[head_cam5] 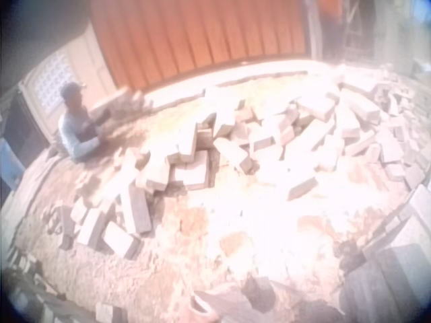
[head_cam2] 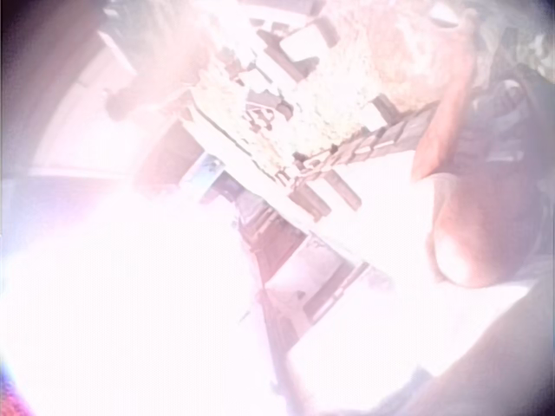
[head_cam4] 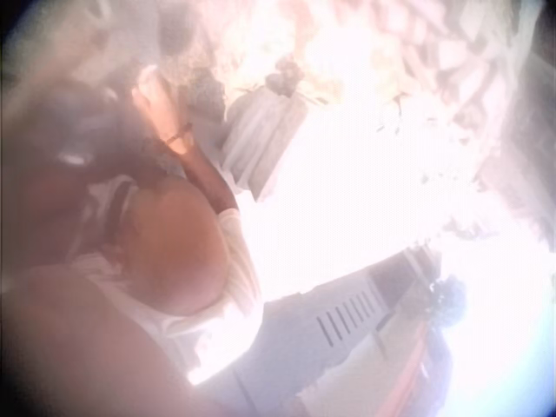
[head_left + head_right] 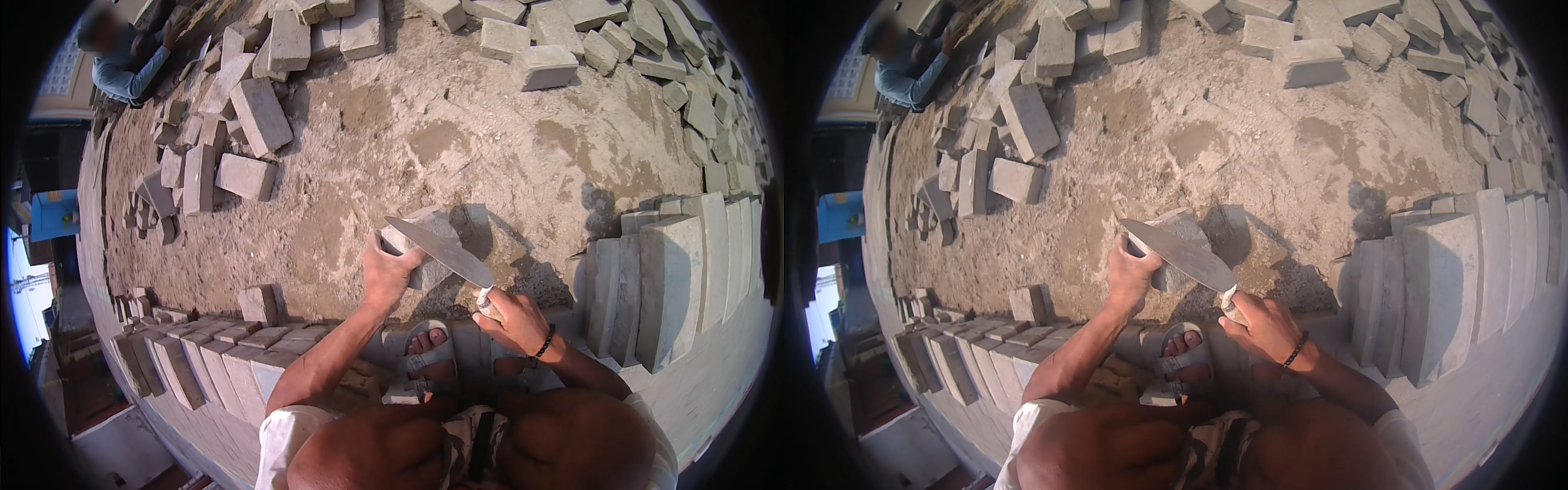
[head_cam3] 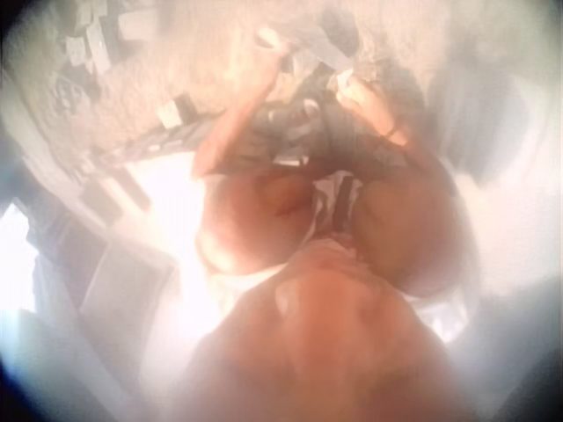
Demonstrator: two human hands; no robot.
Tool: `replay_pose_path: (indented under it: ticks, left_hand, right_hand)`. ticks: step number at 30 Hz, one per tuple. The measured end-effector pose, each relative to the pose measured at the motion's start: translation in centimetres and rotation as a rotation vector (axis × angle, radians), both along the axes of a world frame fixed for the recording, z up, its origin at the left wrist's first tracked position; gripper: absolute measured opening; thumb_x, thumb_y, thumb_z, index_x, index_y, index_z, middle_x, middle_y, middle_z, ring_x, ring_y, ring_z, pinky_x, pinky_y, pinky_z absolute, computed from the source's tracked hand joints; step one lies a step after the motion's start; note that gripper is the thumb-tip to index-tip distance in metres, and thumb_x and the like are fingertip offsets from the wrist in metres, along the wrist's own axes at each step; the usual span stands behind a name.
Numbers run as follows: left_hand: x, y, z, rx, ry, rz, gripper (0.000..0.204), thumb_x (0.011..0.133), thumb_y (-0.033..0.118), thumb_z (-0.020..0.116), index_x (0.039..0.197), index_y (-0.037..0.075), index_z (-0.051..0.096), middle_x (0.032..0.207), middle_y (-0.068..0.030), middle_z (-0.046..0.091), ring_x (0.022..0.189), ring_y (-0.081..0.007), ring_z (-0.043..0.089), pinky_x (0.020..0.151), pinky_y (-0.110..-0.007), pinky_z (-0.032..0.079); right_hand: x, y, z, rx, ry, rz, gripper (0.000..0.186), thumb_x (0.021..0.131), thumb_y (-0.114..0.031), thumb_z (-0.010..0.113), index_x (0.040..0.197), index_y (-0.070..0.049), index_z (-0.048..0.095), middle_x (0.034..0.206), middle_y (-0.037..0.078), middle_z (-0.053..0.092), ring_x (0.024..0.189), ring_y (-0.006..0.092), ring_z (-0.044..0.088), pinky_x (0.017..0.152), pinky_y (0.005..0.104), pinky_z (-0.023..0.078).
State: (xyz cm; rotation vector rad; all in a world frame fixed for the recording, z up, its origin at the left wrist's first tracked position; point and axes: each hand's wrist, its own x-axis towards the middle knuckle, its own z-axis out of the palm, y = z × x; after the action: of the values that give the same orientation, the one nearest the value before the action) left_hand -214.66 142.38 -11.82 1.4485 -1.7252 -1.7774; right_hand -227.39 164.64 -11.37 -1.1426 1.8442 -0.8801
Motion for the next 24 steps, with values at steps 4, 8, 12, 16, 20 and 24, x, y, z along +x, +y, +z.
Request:
replay_pose_path:
  ticks: [4, 8, 12, 16, 20, 24]
  left_hand:
    - [0.6, -0.3, -0.6, 0.083, -0.049, -0.016, 0.058, 0.071, 0.019, 0.090, 0.111, -0.005, 0.055, 0.099, -0.0120, 0.065, 0.086, -0.0162, 0.064, 0.074, -0.030, 0.054]
    - [1.2, -0.5, -0.2, 0.181, 0.004, -0.022, 0.059, 0.069, 0.017, 0.090, 0.112, -0.004, 0.056, 0.099, -0.0105, 0.066, 0.087, -0.0155, 0.064, 0.074, -0.030, 0.054]
    - [1.3, -0.2, -0.9, 0.104, 0.155, -0.054, 0.062, 0.066, 0.014, 0.091, 0.113, -0.003, 0.055, 0.098, -0.0104, 0.067, 0.086, -0.0162, 0.064, 0.076, -0.031, 0.054]
    - [1.6, 0.2, 0.0, -0.141, 0.073, -0.206, 0.064, 0.064, 0.013, 0.091, 0.114, -0.003, 0.054, 0.098, -0.0131, 0.065, 0.087, -0.0210, 0.064, 0.079, -0.035, 0.053]
    - [1.9, 0.5, 0.2, -0.390, -0.051, -0.293, 0.061, 0.064, 0.014, 0.089, 0.112, -0.001, 0.056, 0.100, -0.0171, 0.059, 0.092, -0.0302, 0.060, 0.082, -0.041, 0.049]
    - [1.3, 0.4, 0.6, -0.516, -0.089, -0.358, 0.062, 0.061, 0.013, 0.088, 0.112, 0.000, 0.056, 0.101, -0.0173, 0.054, 0.096, -0.0360, 0.055, 0.084, -0.045, 0.045]
  right_hand:
    - [-1.4, -0.5, -1.6, 0.219, 0.038, -0.069, 0.036, 0.091, -0.029, 0.065, 0.111, 0.000, 0.054, 0.092, 0.025, 0.067, 0.087, 0.0468, 0.064, 0.073, 0.0533, 0.051]
    - [-2.4, 0.4, -0.4, 0.121, 0.131, -0.173, 0.035, 0.091, -0.025, 0.066, 0.113, -0.001, 0.055, 0.091, 0.026, 0.067, 0.087, 0.0465, 0.064, 0.073, 0.0519, 0.050]
    - [-1.2, 1.0, -0.4, -0.031, -0.004, -0.035, 0.032, 0.091, -0.025, 0.066, 0.111, -0.002, 0.056, 0.091, 0.024, 0.067, 0.084, 0.0459, 0.065, 0.071, 0.0515, 0.050]
    - [-1.8, 0.7, -1.4, 0.203, 0.000, -0.071, 0.033, 0.092, -0.028, 0.063, 0.113, -0.004, 0.056, 0.092, 0.021, 0.068, 0.086, 0.0455, 0.064, 0.072, 0.0527, 0.050]
    - [-2.5, 1.6, 0.4, 0.143, 0.128, -0.156, 0.036, 0.091, -0.029, 0.064, 0.114, -0.003, 0.055, 0.081, 0.022, 0.066, 0.078, 0.0473, 0.062, 0.069, 0.0525, 0.049]
    - [-1.9, 0.9, 4.4, 0.164, -0.152, 0.045, 0.032, 0.092, -0.027, 0.064, 0.110, -0.002, 0.055, 0.081, 0.021, 0.067, 0.079, 0.0451, 0.064, 0.069, 0.0518, 0.050]
